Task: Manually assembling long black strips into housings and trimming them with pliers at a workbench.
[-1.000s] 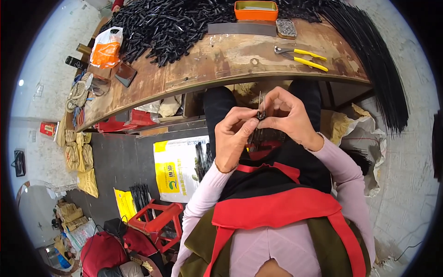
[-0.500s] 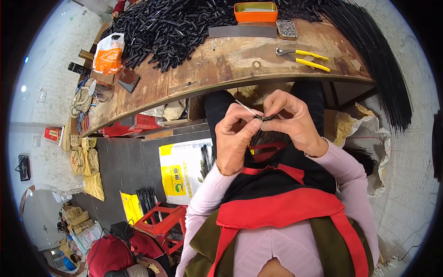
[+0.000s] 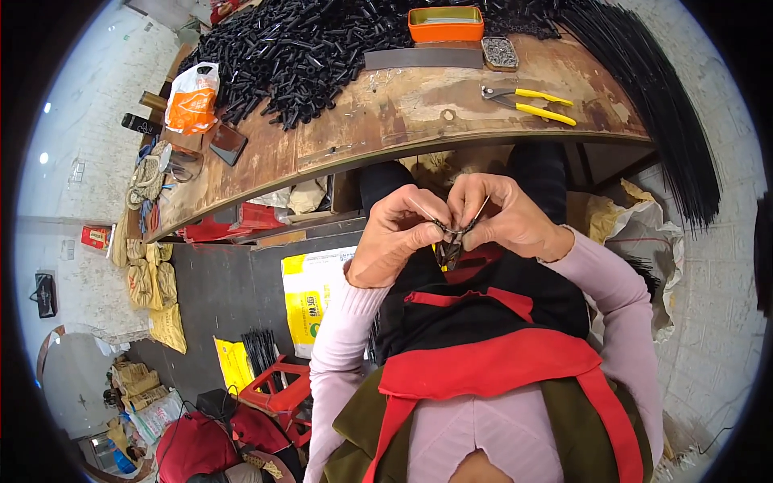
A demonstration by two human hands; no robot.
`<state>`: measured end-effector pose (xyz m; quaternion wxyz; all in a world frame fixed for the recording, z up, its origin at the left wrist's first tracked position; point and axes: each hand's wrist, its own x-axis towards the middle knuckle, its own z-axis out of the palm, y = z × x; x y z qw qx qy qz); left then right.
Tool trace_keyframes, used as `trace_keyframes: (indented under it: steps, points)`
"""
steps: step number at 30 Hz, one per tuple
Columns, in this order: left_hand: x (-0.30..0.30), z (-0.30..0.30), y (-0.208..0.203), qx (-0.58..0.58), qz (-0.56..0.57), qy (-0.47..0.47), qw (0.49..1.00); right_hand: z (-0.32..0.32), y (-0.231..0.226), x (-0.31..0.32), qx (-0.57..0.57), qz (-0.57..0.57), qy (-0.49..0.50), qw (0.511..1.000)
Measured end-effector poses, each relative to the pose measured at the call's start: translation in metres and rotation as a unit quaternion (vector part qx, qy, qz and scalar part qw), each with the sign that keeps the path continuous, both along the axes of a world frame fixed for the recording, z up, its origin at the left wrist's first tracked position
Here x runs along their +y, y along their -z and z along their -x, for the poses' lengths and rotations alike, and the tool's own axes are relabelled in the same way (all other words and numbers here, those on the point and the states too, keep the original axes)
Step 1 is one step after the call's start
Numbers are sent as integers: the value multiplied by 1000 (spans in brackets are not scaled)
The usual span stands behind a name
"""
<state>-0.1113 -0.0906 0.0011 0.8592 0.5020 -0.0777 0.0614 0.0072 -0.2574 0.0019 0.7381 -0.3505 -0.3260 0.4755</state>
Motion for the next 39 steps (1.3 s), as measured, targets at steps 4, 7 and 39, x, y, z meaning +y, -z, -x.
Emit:
trace_keyframes:
  steps: [4, 7, 39]
  points:
    - [-2, -6, 0, -15, 28, 10, 999, -7, 9, 4, 75, -21, -37, 996]
    - [-4, -9, -8, 14, 31, -36, 999, -5, 2, 5, 7, -30, 50, 998]
    - [6, -72, 8, 142, -146, -26, 979, -368, 34, 31, -712, 172, 357, 580]
